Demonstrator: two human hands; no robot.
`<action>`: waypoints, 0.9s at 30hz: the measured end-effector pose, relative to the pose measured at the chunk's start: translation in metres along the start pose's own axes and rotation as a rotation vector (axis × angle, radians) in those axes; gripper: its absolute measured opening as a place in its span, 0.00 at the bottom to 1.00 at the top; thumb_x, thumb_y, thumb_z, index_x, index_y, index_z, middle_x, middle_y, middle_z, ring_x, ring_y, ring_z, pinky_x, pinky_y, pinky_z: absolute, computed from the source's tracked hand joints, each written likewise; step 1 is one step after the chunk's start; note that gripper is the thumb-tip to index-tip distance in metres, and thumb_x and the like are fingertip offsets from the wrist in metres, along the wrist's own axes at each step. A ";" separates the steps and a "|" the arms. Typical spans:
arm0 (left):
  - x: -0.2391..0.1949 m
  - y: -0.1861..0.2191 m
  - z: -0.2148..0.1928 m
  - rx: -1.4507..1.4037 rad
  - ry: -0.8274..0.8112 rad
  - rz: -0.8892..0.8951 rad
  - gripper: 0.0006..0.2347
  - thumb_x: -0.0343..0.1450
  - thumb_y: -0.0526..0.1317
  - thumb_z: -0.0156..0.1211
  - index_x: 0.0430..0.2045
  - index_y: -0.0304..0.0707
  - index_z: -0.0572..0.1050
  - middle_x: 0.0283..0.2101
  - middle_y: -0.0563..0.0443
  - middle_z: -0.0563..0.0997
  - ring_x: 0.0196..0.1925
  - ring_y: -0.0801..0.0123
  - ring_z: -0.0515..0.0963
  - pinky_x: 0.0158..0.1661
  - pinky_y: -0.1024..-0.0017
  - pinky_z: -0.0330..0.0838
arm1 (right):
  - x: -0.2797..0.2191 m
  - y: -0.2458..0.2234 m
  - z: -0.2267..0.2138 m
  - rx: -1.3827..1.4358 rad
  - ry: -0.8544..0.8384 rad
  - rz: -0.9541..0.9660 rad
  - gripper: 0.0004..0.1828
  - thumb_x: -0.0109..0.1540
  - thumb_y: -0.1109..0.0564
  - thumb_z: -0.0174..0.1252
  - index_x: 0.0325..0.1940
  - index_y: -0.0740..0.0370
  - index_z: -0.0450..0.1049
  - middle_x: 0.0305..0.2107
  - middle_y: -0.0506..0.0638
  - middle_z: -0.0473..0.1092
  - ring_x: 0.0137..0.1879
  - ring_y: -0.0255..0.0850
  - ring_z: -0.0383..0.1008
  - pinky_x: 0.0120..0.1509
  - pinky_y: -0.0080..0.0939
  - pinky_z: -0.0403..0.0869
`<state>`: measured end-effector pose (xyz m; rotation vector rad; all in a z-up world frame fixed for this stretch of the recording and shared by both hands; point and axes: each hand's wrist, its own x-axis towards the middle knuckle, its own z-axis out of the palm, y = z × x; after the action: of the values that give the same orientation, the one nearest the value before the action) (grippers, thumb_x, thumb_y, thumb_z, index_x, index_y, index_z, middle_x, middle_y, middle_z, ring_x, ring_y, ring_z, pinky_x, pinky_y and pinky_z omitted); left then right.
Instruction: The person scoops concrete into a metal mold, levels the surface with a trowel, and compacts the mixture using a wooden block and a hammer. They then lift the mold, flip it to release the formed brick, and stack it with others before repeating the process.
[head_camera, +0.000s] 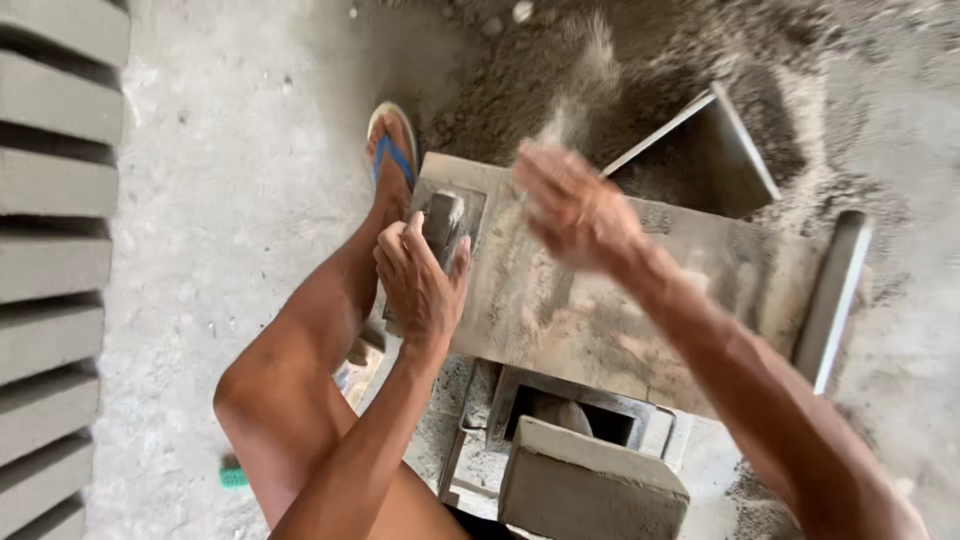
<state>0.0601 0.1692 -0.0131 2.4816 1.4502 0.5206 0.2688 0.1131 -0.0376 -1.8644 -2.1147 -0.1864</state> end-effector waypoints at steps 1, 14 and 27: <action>-0.005 0.007 -0.008 -0.085 -0.007 0.005 0.17 0.69 0.49 0.52 0.41 0.33 0.65 0.39 0.44 0.63 0.38 0.56 0.68 0.39 0.63 0.65 | -0.008 -0.021 -0.021 0.114 -0.144 0.028 0.30 0.63 0.44 0.41 0.66 0.61 0.57 0.63 0.58 0.54 0.67 0.52 0.53 0.68 0.46 0.56; -0.153 0.018 -0.043 -0.720 -0.842 -0.607 0.32 0.71 0.61 0.21 0.43 0.37 0.73 0.44 0.40 0.78 0.44 0.59 0.78 0.44 0.63 0.68 | -0.230 -0.177 -0.159 0.585 0.407 1.584 0.26 0.66 0.37 0.39 0.45 0.57 0.75 0.41 0.58 0.71 0.53 0.51 0.69 0.56 0.54 0.66; -0.193 0.010 -0.025 -0.794 -1.149 -0.882 0.36 0.67 0.65 0.18 0.54 0.39 0.67 0.52 0.30 0.71 0.53 0.46 0.72 0.51 0.58 0.67 | -0.303 -0.209 -0.059 1.490 0.616 2.425 0.33 0.57 0.39 0.53 0.58 0.62 0.64 0.51 0.56 0.65 0.58 0.51 0.64 0.61 0.55 0.62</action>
<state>-0.0296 -0.0037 -0.0233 0.9608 1.2215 -0.4030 0.1028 -0.2201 -0.0552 -1.3970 1.0720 0.8529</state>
